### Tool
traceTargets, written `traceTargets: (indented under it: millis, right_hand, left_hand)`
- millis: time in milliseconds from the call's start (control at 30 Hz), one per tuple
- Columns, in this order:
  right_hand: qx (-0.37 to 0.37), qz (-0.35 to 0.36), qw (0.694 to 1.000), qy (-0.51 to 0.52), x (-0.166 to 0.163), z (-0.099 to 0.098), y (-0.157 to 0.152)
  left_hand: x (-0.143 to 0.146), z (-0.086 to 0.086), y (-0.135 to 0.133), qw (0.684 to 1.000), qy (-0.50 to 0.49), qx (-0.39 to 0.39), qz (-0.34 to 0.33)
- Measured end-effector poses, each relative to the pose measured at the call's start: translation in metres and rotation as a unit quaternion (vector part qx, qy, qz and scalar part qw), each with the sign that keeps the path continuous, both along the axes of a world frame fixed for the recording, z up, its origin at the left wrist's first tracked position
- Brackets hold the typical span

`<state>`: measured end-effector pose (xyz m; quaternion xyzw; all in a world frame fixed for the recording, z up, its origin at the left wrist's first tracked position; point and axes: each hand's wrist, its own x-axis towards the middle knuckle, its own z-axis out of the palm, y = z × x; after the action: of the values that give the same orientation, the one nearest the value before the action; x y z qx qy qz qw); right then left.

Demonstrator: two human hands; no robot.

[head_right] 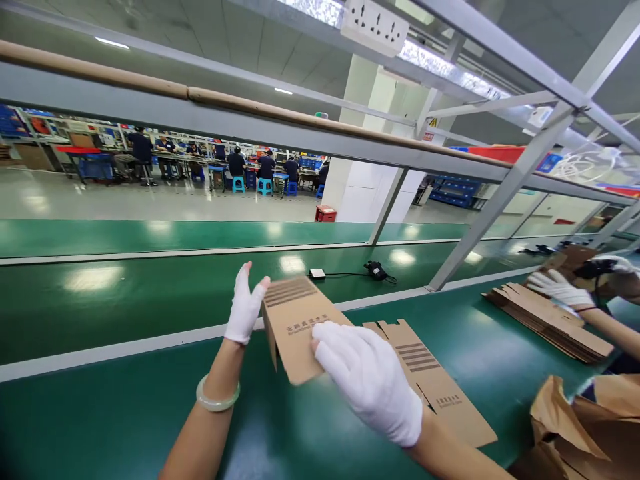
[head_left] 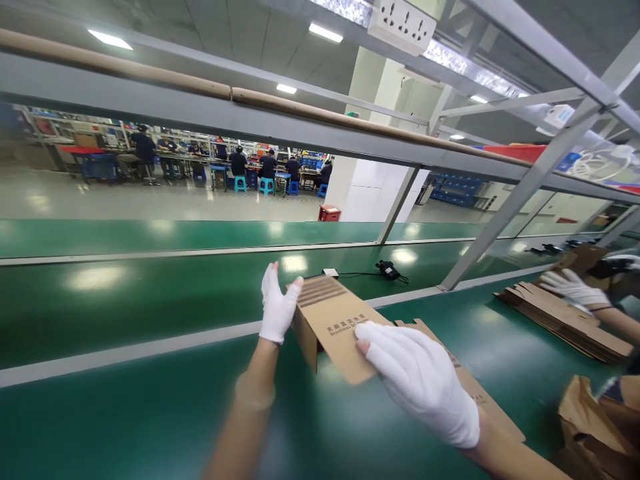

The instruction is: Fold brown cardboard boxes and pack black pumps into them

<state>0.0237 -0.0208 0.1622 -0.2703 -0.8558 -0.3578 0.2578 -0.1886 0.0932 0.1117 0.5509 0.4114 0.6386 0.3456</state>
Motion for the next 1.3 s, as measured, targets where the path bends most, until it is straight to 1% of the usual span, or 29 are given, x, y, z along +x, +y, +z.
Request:
traceTargets:
  millis: [33,67,100,133,167,200,267,333,400,433,467,533,633,700,767,867,900,933,1000,1067,1133,1200,1233,1267,1300]
  right_hand:
    - [-0.002,-0.018,1.000,0.024,0.002,0.001,0.004]
    - [-0.015,-0.036,0.998,0.048,0.004,0.001,0.008]
    - [-0.037,-0.049,0.996,0.071,0.003,0.002,0.011]
    - [-0.068,-0.058,0.992,0.093,0.002,0.002,0.015]
    - [-0.105,-0.066,0.986,0.116,-0.001,0.003,0.018]
    - [-0.146,-0.074,0.977,0.137,-0.004,0.005,0.021]
    - [-0.255,-0.112,0.946,0.168,-0.012,0.011,0.025]
    - [-0.374,-0.158,0.893,0.193,-0.018,0.021,0.027]
    - [-0.463,-0.175,0.841,0.219,-0.022,0.032,0.029]
    - [-0.489,-0.171,0.823,0.232,-0.023,0.036,0.031]
    - [-0.505,-0.160,0.813,0.242,-0.023,0.040,0.034]
    - [-0.530,-0.141,0.804,0.228,-0.020,0.046,0.041]
    - [-0.580,-0.114,0.790,0.163,-0.014,0.053,0.055]
    - [-0.623,-0.084,0.768,0.123,-0.010,0.058,0.065]
    - [-0.666,-0.043,0.739,0.091,-0.007,0.063,0.073]
    - [-0.715,0.005,0.696,0.067,-0.006,0.069,0.081]
    - [-0.722,0.009,0.689,0.066,-0.006,0.069,0.082]
    - [-0.720,0.001,0.690,0.071,-0.006,0.069,0.084]
    - [-0.697,-0.036,0.709,0.099,-0.006,0.066,0.089]
    - [-0.658,-0.083,0.735,0.141,-0.004,0.060,0.098]
    - [-0.603,-0.123,0.765,0.187,0.000,0.051,0.110]
    - [-0.547,-0.145,0.796,0.216,0.005,0.042,0.123]
    - [-0.541,-0.141,0.799,0.220,0.008,0.038,0.129]
    - [-0.557,-0.126,0.792,0.217,0.010,0.035,0.134]
    - [-0.588,-0.103,0.775,0.205,0.011,0.033,0.138]
  left_hand:
    - [-0.003,0.006,-0.008,0.998,0.032,0.022,-0.057]
    - [-0.005,0.012,-0.016,0.987,0.067,0.043,-0.138]
    - [-0.006,0.017,-0.025,0.966,0.104,0.061,-0.228]
    - [-0.006,0.022,-0.032,0.942,0.133,0.073,-0.301]
    - [-0.005,0.026,-0.038,0.927,0.150,0.080,-0.335]
    - [-0.002,0.028,-0.042,0.925,0.162,0.081,-0.334]
    - [0.003,0.028,-0.044,0.939,0.168,0.070,-0.291]
    - [0.007,0.023,-0.039,0.947,0.155,0.034,-0.279]
    - [0.007,0.017,-0.032,0.943,0.132,-0.003,-0.304]
    - [0.007,0.014,-0.028,0.943,0.120,-0.013,-0.311]
    - [0.006,0.012,-0.025,0.943,0.115,-0.017,-0.313]
    - [0.004,0.010,-0.021,0.943,0.123,-0.015,-0.310]
    - [0.005,0.011,-0.019,0.943,0.126,-0.027,-0.307]
    - [0.006,0.012,-0.020,0.944,0.112,-0.042,-0.308]
    - [0.008,0.012,-0.020,0.943,0.101,-0.047,-0.313]
    - [0.010,0.011,-0.018,0.940,0.100,-0.041,-0.323]
    - [0.011,0.011,-0.016,0.941,0.101,-0.038,-0.322]
    - [0.011,0.010,-0.015,0.942,0.103,-0.036,-0.318]
    - [0.010,0.009,-0.011,0.945,0.100,-0.036,-0.309]
    - [0.007,0.008,-0.006,0.946,0.089,-0.043,-0.309]
    - [0.002,0.008,-0.001,0.946,0.076,-0.054,-0.310]
    - [-0.005,0.006,0.005,0.946,0.063,-0.061,-0.311]
    - [-0.009,0.005,0.007,0.947,0.057,-0.062,-0.311]
    - [-0.012,0.004,0.010,0.947,0.055,-0.061,-0.309]
    - [-0.015,0.002,0.013,0.948,0.056,-0.060,-0.307]
